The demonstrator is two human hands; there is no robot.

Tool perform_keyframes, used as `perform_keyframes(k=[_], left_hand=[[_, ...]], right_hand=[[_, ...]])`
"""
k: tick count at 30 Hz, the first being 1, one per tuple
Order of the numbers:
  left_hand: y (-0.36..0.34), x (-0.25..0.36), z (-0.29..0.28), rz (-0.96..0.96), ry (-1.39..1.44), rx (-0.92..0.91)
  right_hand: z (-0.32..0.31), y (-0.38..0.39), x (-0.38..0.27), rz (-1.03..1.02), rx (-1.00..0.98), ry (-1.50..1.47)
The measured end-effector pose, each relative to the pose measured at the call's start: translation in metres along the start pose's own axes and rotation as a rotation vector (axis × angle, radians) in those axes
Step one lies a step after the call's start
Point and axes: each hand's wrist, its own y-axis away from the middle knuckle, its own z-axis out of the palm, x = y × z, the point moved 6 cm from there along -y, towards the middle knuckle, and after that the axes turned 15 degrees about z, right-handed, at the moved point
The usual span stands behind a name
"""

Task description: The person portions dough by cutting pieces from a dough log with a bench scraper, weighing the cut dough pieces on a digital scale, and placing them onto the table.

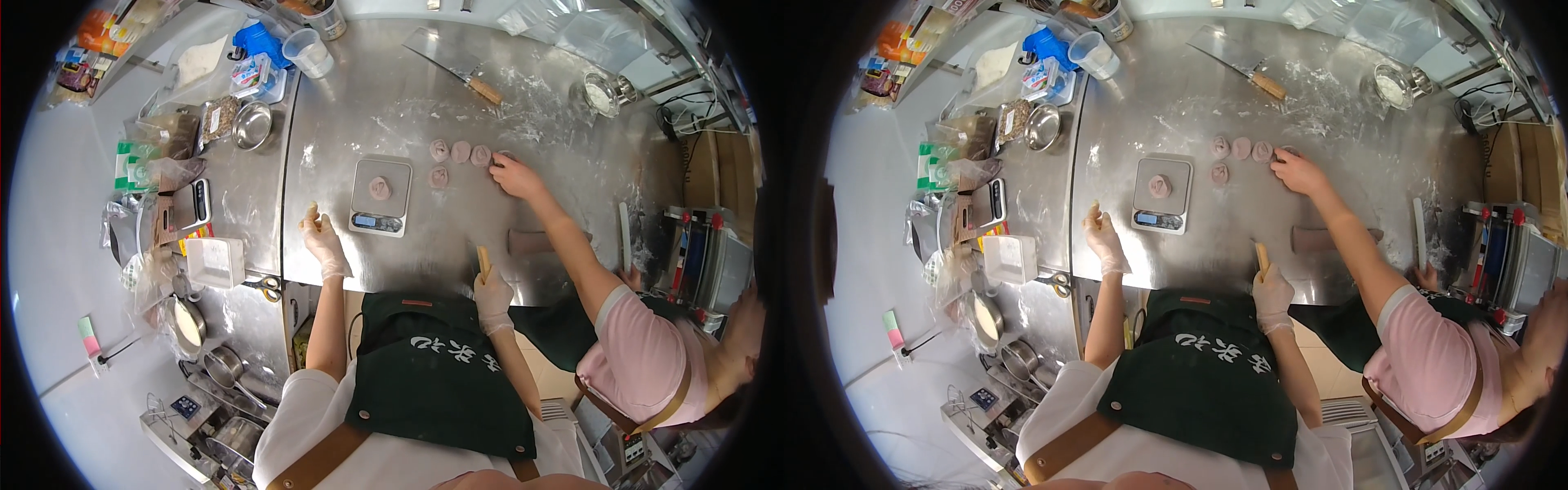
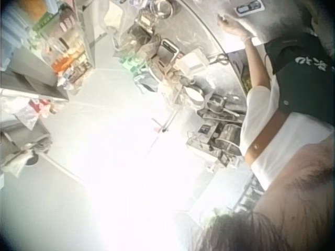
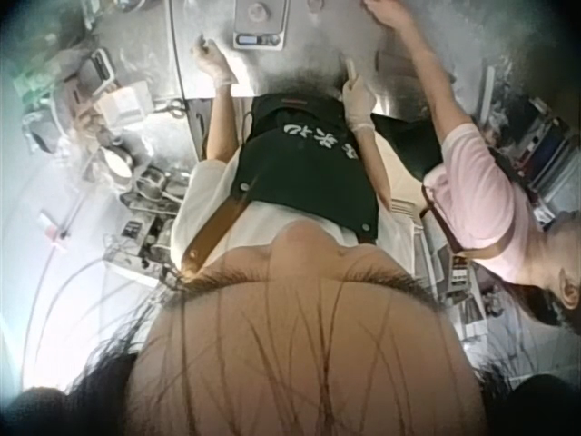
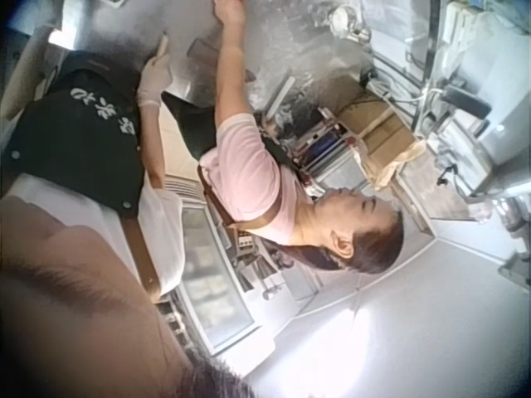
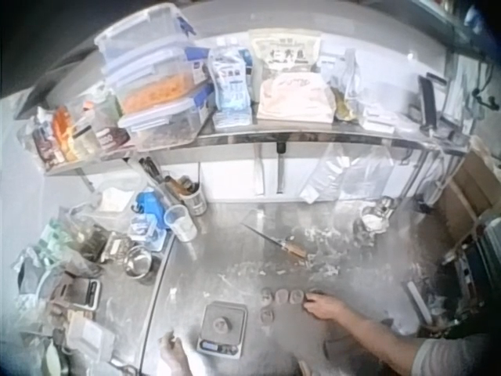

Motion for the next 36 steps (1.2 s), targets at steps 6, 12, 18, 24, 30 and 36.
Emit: perform_keyframes(k=[6,12,18,24,30,36], left_hand=[[-0.003,-0.002,0.000,0.016,0.003,0.009],[-0.004,-0.003,-0.002,0.043,0.001,0.008],[-0.008,-0.002,-0.002,0.042,0.010,0.007],[0.011,0.057,0.057,0.309,-0.088,-0.240],[0.106,0.142,0.154,0.797,-0.022,-0.805],[0.229,0.182,0.235,1.154,0.054,-1.004]], right_hand=[[-0.003,0.001,-0.003,0.019,0.002,0.019],[0.000,0.003,-0.003,0.020,-0.004,0.050],[0.002,0.000,0.000,0.019,0.000,0.064],[-0.008,0.001,0.005,0.037,0.008,-0.001],[-0.035,0.012,0.022,0.129,0.083,-0.110],[-0.096,0.020,0.072,0.419,0.274,-0.193]])
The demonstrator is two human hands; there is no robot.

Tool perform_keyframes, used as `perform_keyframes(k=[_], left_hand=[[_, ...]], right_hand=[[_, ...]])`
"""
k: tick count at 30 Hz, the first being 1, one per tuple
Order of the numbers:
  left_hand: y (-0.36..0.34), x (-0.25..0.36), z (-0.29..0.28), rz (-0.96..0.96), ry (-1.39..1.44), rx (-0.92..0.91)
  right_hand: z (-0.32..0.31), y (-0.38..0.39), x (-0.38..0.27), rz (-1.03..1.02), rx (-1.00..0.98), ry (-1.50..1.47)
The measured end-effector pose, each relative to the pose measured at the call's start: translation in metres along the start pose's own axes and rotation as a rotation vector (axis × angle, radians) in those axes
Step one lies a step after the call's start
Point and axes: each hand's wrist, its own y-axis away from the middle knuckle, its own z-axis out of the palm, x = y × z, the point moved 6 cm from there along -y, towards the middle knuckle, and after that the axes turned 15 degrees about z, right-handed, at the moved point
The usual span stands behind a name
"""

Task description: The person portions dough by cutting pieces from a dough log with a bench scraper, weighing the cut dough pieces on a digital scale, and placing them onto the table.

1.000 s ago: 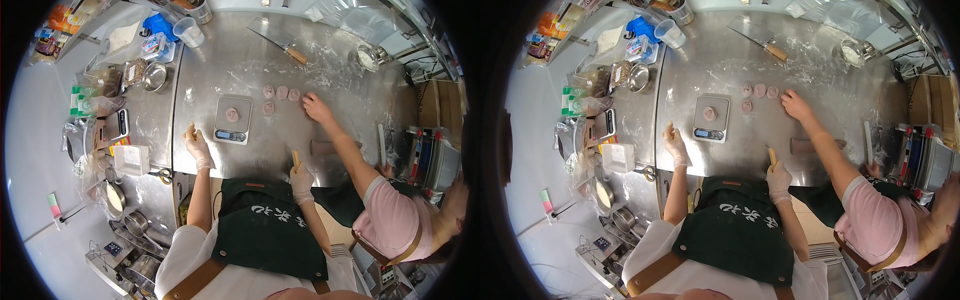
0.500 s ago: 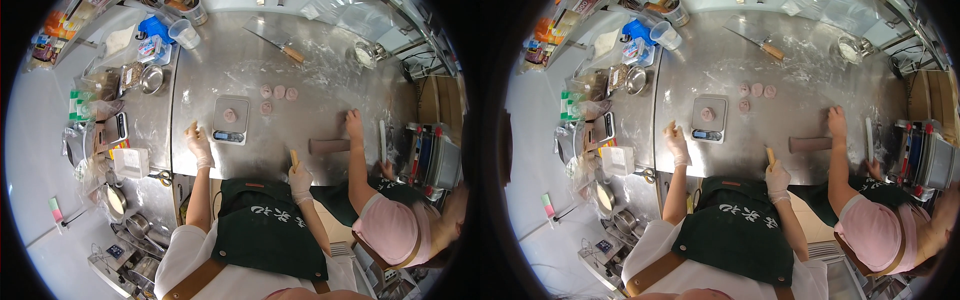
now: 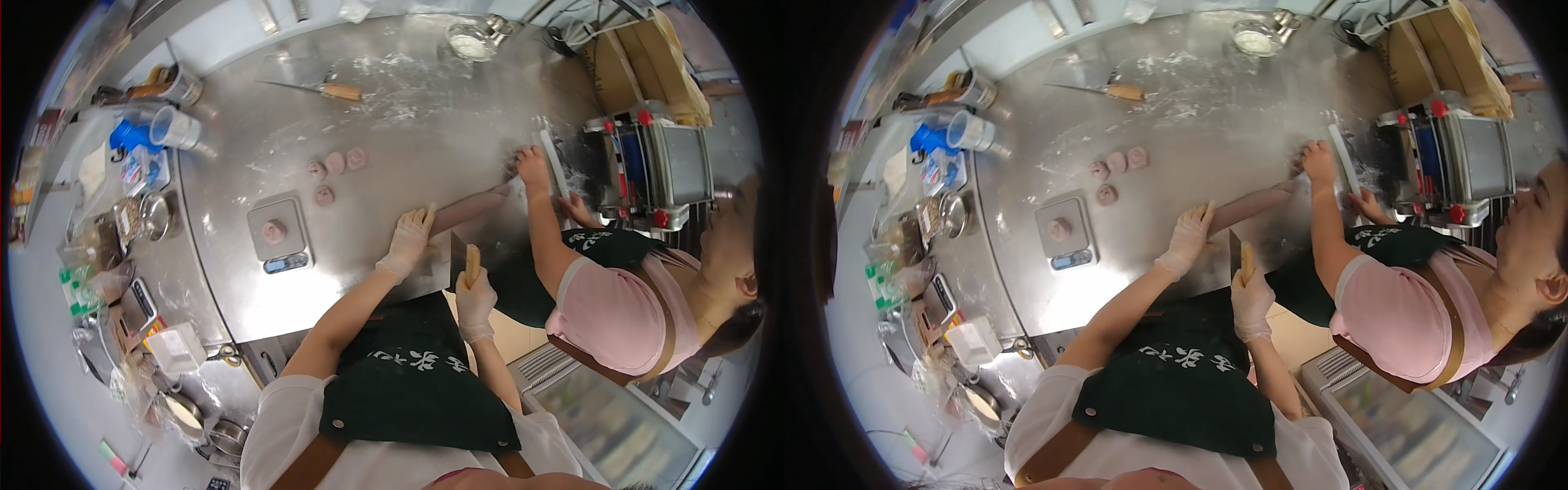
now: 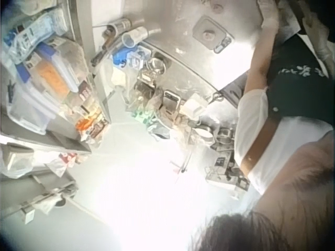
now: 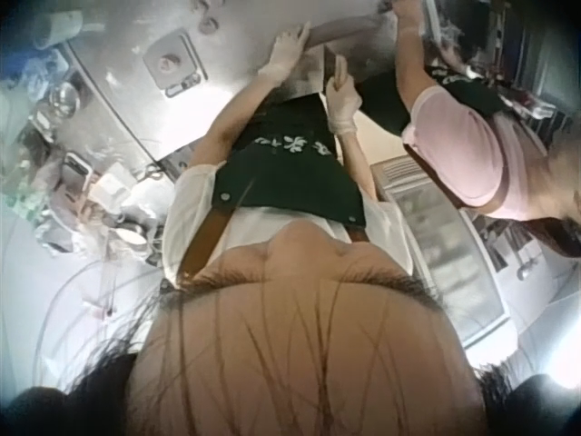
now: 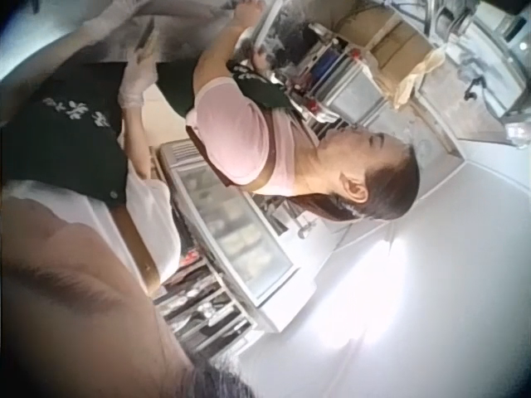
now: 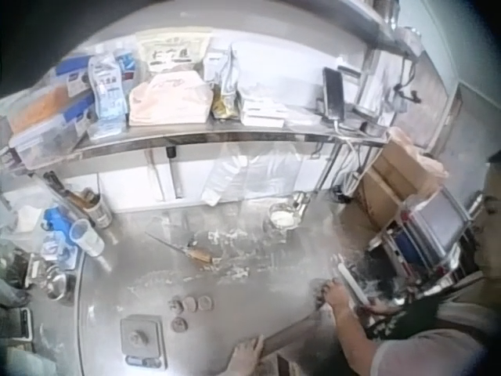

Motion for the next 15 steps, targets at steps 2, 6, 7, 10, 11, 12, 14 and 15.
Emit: perform_keyframes(k=[2,6,7,10,11,12,14,15], left_hand=[[-0.015,0.004,0.025,0.064,-0.132,-0.278],[-0.053,-0.001,0.022,-0.040,-0.018,-0.392],[-0.057,-0.001,0.018,-0.094,0.091,-0.496],[-0.044,0.007,-0.023,-0.120,0.199,-0.539],[-0.032,0.008,-0.043,-0.094,0.199,-0.475],[-0.016,0.006,-0.058,-0.118,0.182,-0.487],[0.031,-0.017,-0.073,-0.169,0.181,-0.491],[0.058,-0.033,-0.068,-0.188,0.203,-0.479]], right_hand=[[-0.015,-0.007,0.012,0.099,-0.007,-0.057],[-0.029,-0.014,0.029,0.210,0.039,-0.125],[-0.030,-0.015,0.028,0.216,0.039,-0.129],[-0.035,-0.023,0.016,0.220,0.013,-0.211],[-0.034,-0.024,0.013,0.199,-0.024,-0.214],[-0.032,-0.028,0.009,0.180,-0.057,-0.216],[-0.024,-0.035,0.004,0.154,-0.092,-0.153],[-0.018,-0.037,0.000,0.128,-0.121,-0.083]])
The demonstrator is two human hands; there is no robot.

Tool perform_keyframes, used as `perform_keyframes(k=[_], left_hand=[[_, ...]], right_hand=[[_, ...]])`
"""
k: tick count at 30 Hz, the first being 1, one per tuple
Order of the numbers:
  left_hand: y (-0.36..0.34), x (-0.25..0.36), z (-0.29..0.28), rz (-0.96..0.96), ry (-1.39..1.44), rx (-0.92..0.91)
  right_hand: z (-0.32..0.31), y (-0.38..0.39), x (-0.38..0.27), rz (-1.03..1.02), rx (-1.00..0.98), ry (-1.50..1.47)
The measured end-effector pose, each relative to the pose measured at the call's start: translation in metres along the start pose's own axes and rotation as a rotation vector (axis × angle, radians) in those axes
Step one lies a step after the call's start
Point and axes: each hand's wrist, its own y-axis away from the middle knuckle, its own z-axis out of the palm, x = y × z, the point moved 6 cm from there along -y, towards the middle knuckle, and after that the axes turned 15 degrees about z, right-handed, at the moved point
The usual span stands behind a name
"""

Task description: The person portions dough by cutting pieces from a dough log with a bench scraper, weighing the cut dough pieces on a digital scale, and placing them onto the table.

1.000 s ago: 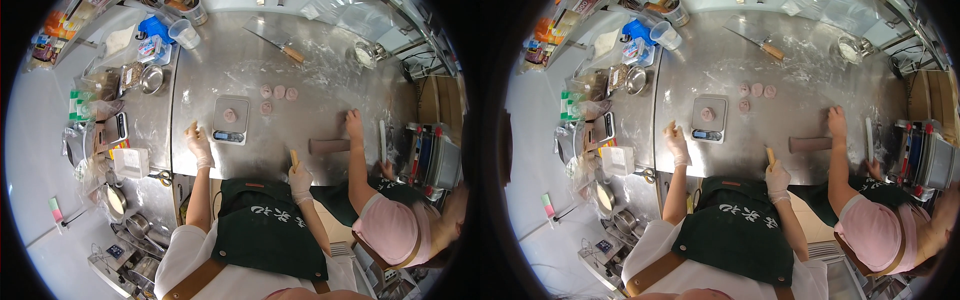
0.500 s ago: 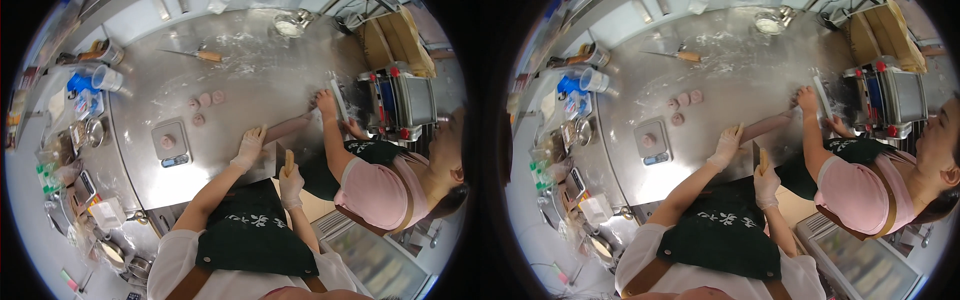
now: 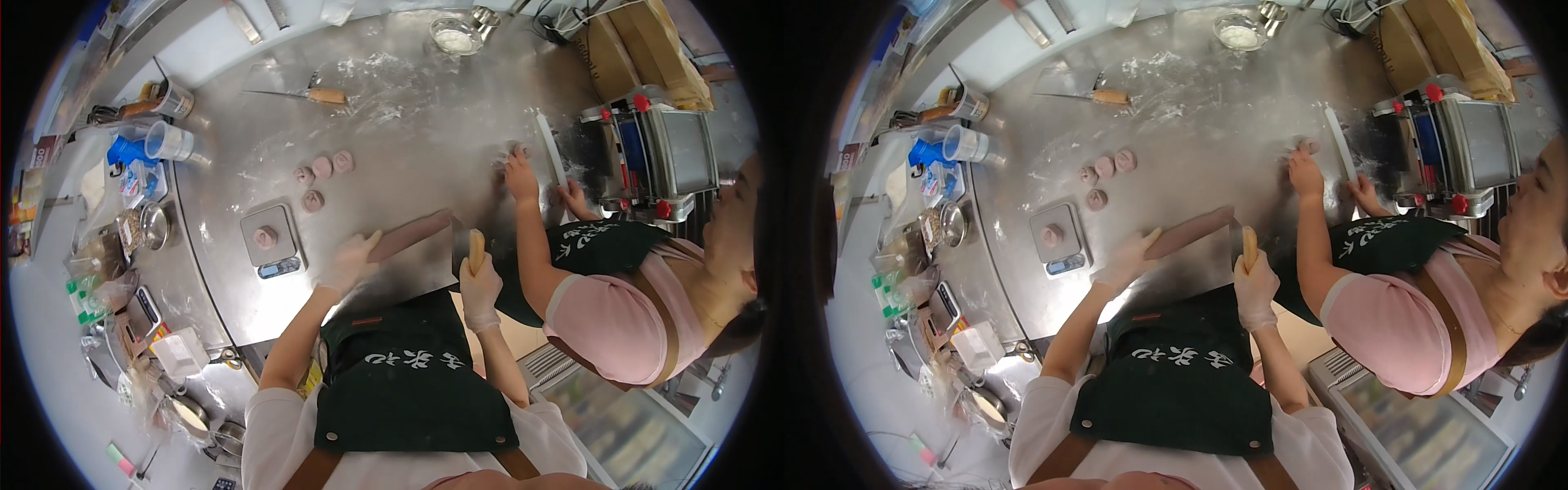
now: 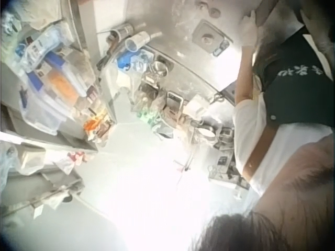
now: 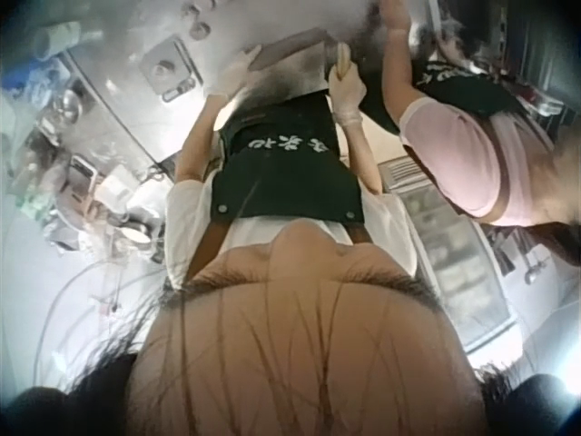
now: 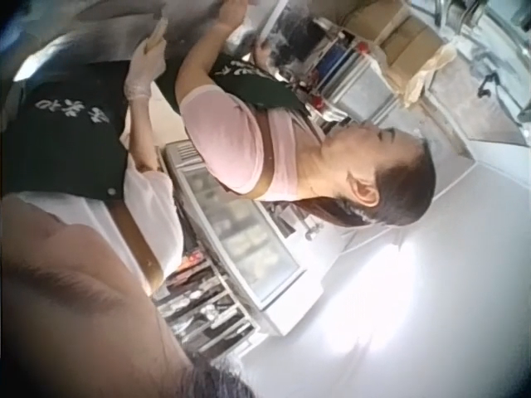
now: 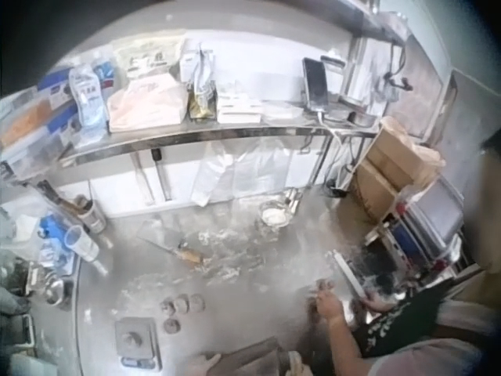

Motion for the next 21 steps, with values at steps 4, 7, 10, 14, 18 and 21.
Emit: perform_keyframes(k=[4,7,10,14,18,21], left_hand=[[0.026,-0.025,0.015,-0.075,-0.053,0.011],[0.012,0.001,0.005,-0.142,-0.198,0.116],[-0.005,0.019,0.009,-0.089,-0.251,0.289],[-0.029,0.028,0.024,-0.042,-0.199,0.371],[-0.064,0.028,0.026,-0.095,-0.053,0.468],[-0.096,0.016,0.035,-0.142,0.054,0.442]], right_hand=[[0.028,-0.021,-0.009,-0.131,-0.043,0.057],[0.043,-0.034,-0.022,-0.224,-0.026,0.127],[0.057,-0.041,-0.032,-0.300,-0.041,0.187],[0.078,-0.051,-0.034,-0.273,-0.138,0.281],[0.089,-0.053,-0.028,-0.316,-0.100,0.259],[0.065,-0.052,-0.022,-0.283,-0.097,0.143]])
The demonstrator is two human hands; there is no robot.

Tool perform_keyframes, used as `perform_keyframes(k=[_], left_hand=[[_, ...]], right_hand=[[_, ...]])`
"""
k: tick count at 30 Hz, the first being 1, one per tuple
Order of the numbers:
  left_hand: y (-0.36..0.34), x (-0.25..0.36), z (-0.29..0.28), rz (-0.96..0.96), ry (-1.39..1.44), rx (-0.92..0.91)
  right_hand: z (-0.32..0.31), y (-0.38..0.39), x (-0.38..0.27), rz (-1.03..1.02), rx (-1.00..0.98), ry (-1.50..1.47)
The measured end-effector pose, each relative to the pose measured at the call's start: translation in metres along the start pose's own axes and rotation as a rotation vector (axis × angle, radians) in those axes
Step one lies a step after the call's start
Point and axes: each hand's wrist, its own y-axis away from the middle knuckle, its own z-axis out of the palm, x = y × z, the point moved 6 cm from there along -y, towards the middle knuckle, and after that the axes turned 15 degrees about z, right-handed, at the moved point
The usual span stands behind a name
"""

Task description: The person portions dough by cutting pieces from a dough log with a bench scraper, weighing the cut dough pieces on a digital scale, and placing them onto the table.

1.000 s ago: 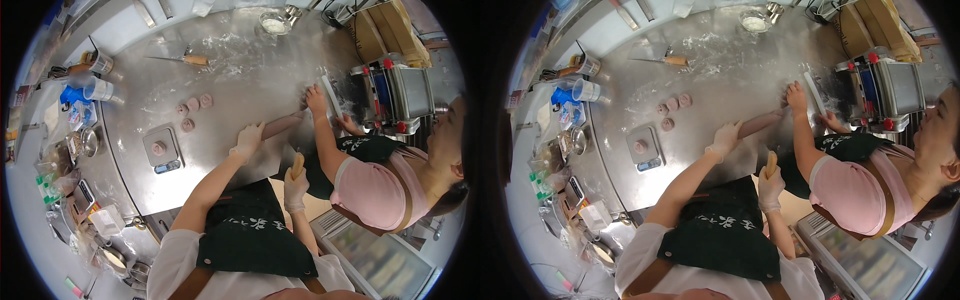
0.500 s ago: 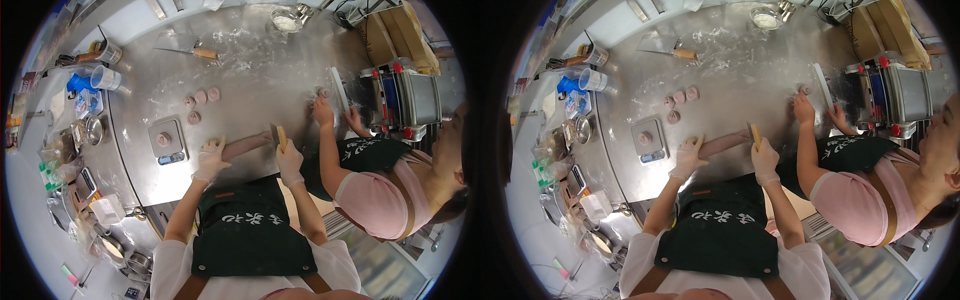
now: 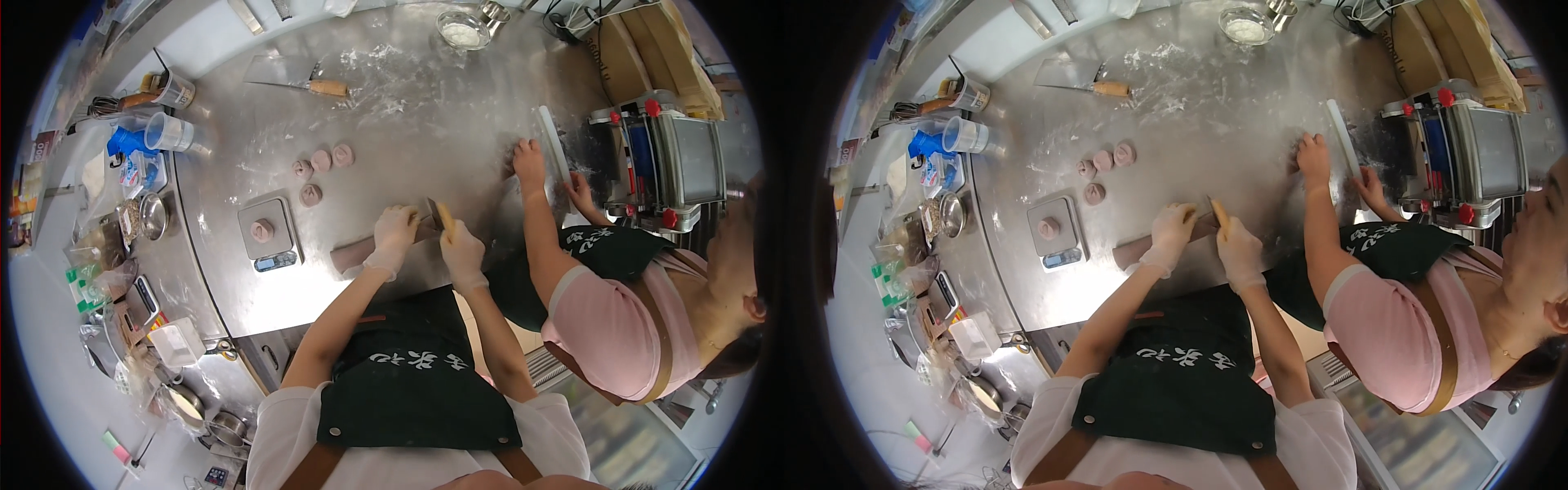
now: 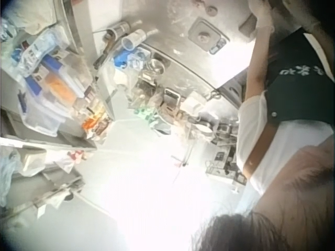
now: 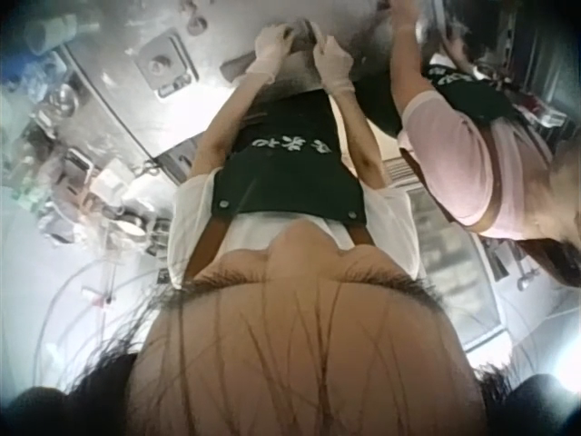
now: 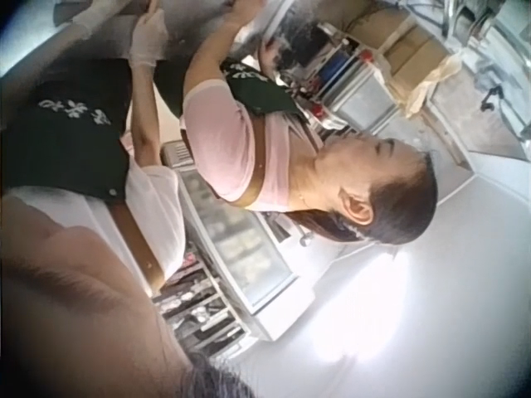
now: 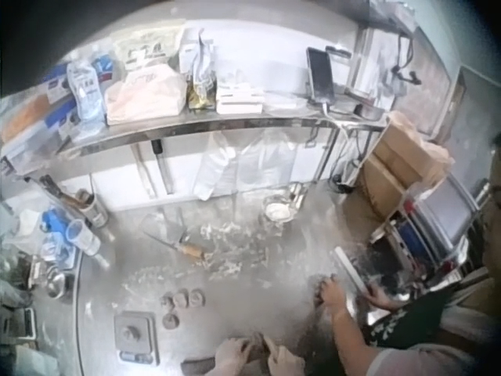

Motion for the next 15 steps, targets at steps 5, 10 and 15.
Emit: perform_keyframes(k=[5,10,15], left_hand=[[-0.029,0.023,0.035,0.143,-0.108,-0.202],[-0.033,0.042,0.050,0.253,-0.271,-0.218],[0.060,-0.007,-0.056,-0.188,0.228,0.253]], right_hand=[[-0.024,0.040,0.041,0.152,0.143,-0.224],[-0.036,0.054,0.034,0.124,0.206,-0.334],[-0.025,0.056,0.015,0.133,0.047,-0.376]])
